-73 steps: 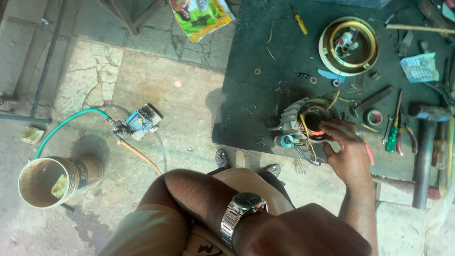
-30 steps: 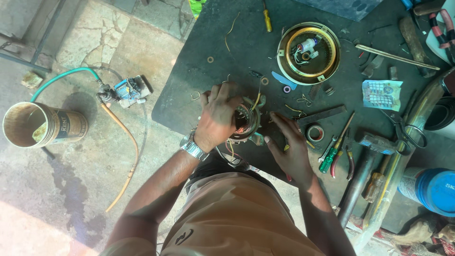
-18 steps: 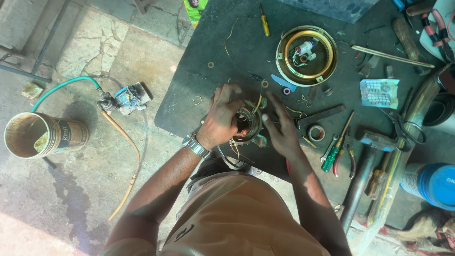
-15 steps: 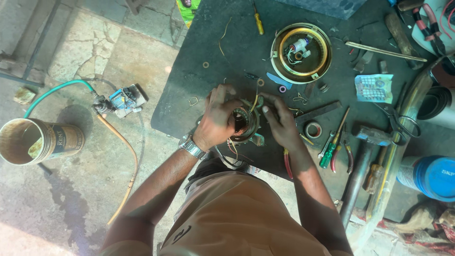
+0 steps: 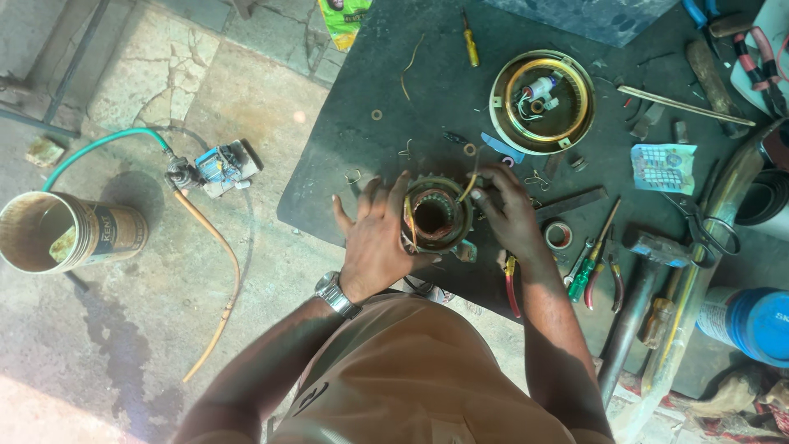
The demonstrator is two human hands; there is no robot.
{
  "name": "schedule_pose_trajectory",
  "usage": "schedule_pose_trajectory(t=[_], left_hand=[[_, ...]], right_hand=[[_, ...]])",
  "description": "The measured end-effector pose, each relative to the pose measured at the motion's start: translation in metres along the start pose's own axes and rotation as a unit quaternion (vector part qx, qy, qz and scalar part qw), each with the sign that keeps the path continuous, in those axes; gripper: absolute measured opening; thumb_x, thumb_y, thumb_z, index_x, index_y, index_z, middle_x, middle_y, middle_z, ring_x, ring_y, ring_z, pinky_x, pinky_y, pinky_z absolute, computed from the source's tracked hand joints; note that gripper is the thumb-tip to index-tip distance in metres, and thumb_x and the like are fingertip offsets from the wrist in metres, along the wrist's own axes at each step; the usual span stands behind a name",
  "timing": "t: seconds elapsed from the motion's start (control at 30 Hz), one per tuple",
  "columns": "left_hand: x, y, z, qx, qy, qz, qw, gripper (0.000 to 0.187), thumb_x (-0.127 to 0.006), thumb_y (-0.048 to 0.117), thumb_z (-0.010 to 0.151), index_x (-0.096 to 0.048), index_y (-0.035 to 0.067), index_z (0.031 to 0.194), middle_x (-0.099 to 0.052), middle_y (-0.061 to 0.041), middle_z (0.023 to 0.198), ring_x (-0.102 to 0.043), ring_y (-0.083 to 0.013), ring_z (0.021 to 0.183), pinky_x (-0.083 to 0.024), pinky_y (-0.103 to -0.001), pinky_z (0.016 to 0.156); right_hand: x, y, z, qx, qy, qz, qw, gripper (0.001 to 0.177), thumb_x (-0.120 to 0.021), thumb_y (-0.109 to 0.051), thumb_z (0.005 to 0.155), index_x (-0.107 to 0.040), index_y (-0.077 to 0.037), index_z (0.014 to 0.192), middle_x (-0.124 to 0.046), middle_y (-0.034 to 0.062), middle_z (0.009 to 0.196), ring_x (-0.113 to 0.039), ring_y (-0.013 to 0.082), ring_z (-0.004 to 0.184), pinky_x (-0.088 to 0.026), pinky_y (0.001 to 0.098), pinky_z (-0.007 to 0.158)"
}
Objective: The person uses pliers and a screwdriver to strip, twist, and secure wires on a cylindrical electrical component. They repeatedly adjust wire ends and connections while working at a cluttered workbench.
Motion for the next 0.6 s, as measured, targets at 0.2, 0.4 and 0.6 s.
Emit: schedule_pose_trajectory(t=[0.2, 0.4, 0.6], left_hand=[[0.015, -0.014, 0.03, -0.057, -0.021, 0.079, 0.995, 0.138, -0.087, 0.076, 0.05, -0.023, 0.025, 0.161, -0.043, -0.005, 0.152, -0.023, -0.04, 0.152, 0.0, -0.088, 0.109], [0.033, -0.038, 0.083, -0.231, -0.004, 0.174, 0.957, 0.137, -0.071, 0.095, 0.043, -0.03, 0.035, 0.159, -0.038, -0.011, 0.16, -0.026, -0.0423, 0.149, -0.001, -0.086, 0.108], [0.045, -0.024, 0.146, -0.486, -0.028, 0.325, 0.81, 0.139, -0.07, 0.089, 0.039, -0.038, 0.039, 0.165, -0.036, -0.005, 0.172, -0.03, -0.0325, 0.155, -0.006, -0.08, 0.114]], right_hand=[[0.011, -0.007, -0.02, -0.038, 0.061, -0.041, 0.997, 0.025, -0.078, -0.002, 0.09, -0.066, 0.003, 0.111, -0.066, 0.0125, 0.108, -0.068, 0.0215, 0.095, -0.055, 0.0324, 0.083], [0.001, -0.017, -0.055, -0.022, 0.124, -0.043, 0.991, 0.021, -0.078, -0.002, 0.09, -0.066, 0.004, 0.106, -0.065, 0.0149, 0.107, -0.07, 0.0226, 0.097, -0.063, 0.0321, 0.082], [-0.012, -0.034, -0.094, -0.089, 0.074, 0.008, 0.993, 0.029, -0.081, -0.004, 0.085, -0.068, 0.001, 0.11, -0.069, 0.0153, 0.109, -0.076, 0.0211, 0.09, -0.065, 0.0282, 0.074]])
Point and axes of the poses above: each hand's wrist, its own z-axis towards the middle knuckle, its own x-axis out of the back of the hand, y = z × x, the point moved 1 cm from there along z, towards the middle knuckle
